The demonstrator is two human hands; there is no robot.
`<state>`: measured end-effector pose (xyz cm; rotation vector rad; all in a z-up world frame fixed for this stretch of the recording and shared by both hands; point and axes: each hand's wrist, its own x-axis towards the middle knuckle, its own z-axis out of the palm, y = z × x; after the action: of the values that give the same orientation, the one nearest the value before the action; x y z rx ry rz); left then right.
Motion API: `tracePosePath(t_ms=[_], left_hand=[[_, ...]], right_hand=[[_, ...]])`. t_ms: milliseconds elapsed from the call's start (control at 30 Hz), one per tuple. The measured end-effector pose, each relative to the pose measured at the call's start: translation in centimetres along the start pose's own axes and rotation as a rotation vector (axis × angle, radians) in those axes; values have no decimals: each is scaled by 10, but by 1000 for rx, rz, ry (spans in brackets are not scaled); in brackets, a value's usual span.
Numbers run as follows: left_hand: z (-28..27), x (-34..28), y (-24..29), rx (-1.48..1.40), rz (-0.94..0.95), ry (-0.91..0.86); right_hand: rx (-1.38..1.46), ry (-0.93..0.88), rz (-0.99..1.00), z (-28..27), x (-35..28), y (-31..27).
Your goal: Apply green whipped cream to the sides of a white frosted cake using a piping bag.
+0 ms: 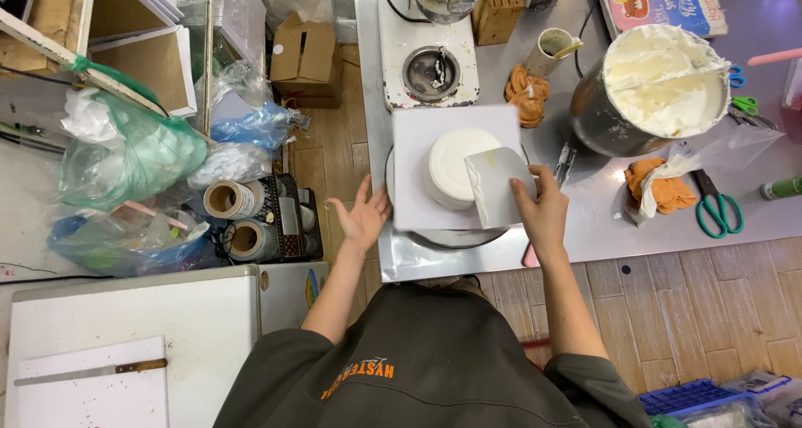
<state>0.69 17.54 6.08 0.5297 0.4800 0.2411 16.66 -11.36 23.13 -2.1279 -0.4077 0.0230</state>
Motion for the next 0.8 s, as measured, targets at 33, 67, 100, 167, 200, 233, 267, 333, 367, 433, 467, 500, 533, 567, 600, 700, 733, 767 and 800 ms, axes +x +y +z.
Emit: tracePosePath(t_ms=[33,67,100,167,200,233,267,333,367,433,467,500,533,567,600,700,733,767,800], left_hand=[[6,-4,-2,1,0,-2],[12,-9,-3,44,-124,38],[17,-14,-4,87,-248,79],[-20,3,-19,153,-390,-76],[-38,12,-26,220,-533,-235],[-33,16,-20,222,-534,-234],[-30,17,-16,187,-330,-107],[-8,10,-4,152,-123,24],[11,2,3,63,-126,89],[12,-3,-3,-27,-127,154],[-5,2,-14,85,-278,49],[-22,7,-25,197,-429,-55],[-34,12,-27,198,-431,-55],[-46,16,-30,186,-465,-179],[-59,20,-32,171,-494,-302],[4,-8,6,280,-186,59],[1,-7,4,280,-185,57],[-2,-7,2,128,-140,48],[-5,-6,0,-24,-95,38]], right_hand=[[0,2,-1,0,1,-1],[0,-3,1,1,1,-3],[-1,-9,2,1,1,-4],[-2,-17,9,4,2,-8],[-3,-22,19,4,2,-10],[-2,-21,21,6,3,-9],[4,-24,6,7,3,-9],[12,-28,-12,10,5,-8],[23,-23,-30,11,7,-7],[35,-19,-49,12,10,-8],[17,-15,-29,11,12,-9],[-1,-11,-10,11,13,-10],[0,-10,-8,10,14,-10],[-19,-2,-5,8,15,-10],[-37,4,-2,7,16,-11],[-18,17,-34,4,17,-9],[-18,19,-36,3,17,-8],[-15,20,-30,2,17,-7],[-12,22,-25,1,17,-7]])
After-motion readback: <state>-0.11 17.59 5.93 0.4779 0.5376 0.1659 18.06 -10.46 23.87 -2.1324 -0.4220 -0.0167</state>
